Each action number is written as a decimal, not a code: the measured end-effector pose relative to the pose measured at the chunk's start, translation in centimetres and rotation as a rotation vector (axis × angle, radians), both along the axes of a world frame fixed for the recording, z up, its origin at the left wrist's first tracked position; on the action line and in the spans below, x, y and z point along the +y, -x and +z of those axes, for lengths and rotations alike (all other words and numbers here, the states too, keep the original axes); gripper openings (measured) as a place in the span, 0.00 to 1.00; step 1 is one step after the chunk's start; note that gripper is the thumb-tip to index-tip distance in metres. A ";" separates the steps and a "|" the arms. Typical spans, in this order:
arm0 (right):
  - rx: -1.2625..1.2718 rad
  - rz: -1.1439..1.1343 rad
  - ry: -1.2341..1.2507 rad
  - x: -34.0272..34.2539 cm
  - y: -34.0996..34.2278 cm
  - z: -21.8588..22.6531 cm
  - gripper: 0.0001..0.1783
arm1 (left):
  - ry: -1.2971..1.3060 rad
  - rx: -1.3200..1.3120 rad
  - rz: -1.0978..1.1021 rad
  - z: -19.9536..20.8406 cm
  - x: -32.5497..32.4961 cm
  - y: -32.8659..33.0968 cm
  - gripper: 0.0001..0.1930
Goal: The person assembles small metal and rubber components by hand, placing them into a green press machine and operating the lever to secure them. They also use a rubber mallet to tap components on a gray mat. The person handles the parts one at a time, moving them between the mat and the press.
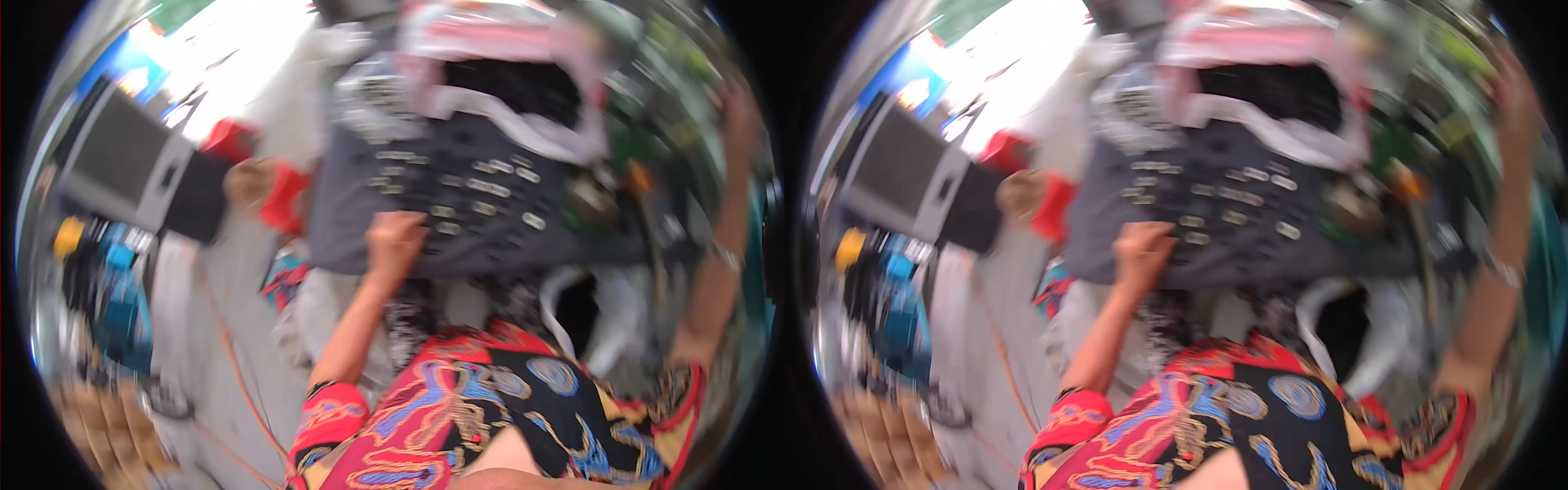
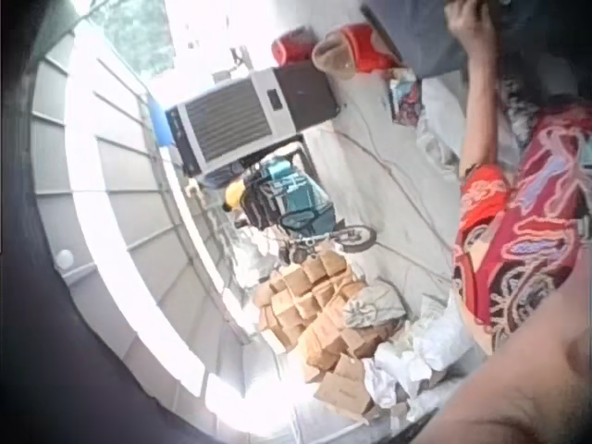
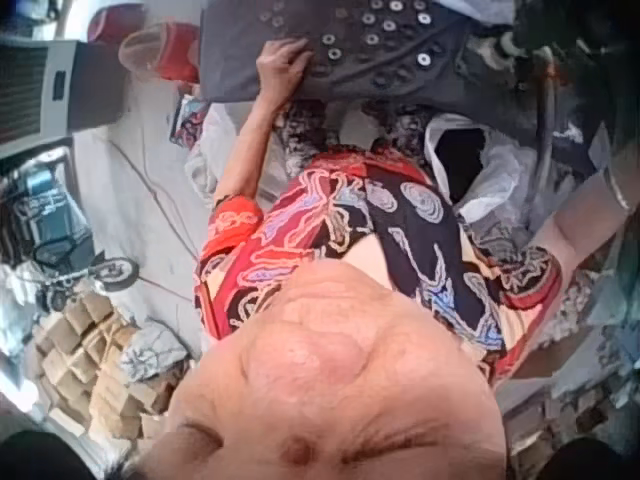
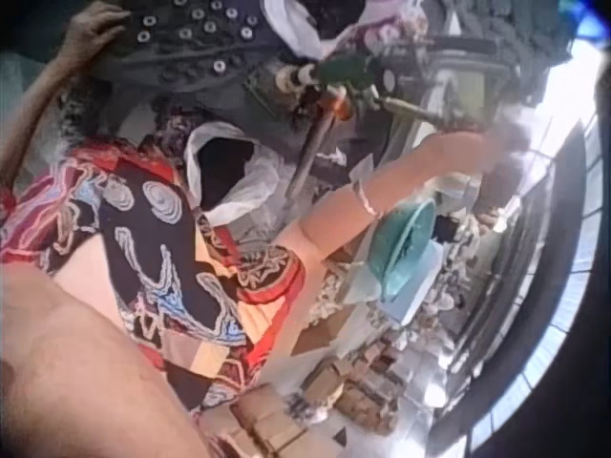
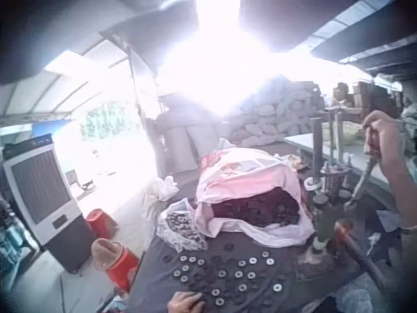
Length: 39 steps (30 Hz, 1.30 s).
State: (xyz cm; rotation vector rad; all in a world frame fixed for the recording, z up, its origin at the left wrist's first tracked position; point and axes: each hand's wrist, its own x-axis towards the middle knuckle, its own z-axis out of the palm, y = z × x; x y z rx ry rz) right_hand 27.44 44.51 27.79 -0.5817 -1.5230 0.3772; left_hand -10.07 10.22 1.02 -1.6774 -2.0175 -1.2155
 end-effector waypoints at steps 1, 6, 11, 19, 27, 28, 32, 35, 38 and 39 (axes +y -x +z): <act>0.015 0.067 0.002 0.9 0.4 -0.3 0.11 | -0.013 -0.048 0.038 0.0 0.1 -0.8 0.12; 0.159 0.496 0.113 3.9 1.8 -1.0 0.09 | -0.015 -0.396 -0.137 1.3 6.7 -7.8 0.22; 0.170 0.707 0.128 5.3 -0.6 -1.3 0.11 | 0.112 -0.428 -0.390 2.1 16.1 -15.6 0.27; 0.204 0.486 0.137 2.6 0.5 -0.6 0.10 | 0.036 -0.286 -0.304 1.1 22.0 -19.3 0.31; 0.156 0.200 -0.004 -5.6 0.4 -2.2 0.12 | 0.022 -0.345 -0.333 0.3 24.3 -19.7 0.34; 0.163 0.236 -0.015 -6.3 0.8 -3.2 0.12 | 0.026 -0.363 -0.310 -0.2 24.3 -19.2 0.34; 0.061 0.423 -0.206 -8.3 -3.3 -7.8 0.10 | 0.044 -0.409 -0.352 0.7 24.5 -20.0 0.31; 0.075 0.251 -0.293 -13.2 -2.0 -15.3 0.08 | 0.009 -0.382 -0.347 1.0 23.4 -19.6 0.29; 0.015 0.247 -0.376 -14.2 -2.5 -18.9 0.08 | -0.066 -0.267 -0.325 1.1 21.3 -18.5 0.28; 0.022 0.243 -0.378 -14.1 -2.4 -19.5 0.08 | -0.085 -0.212 -0.313 1.3 20.4 -18.1 0.28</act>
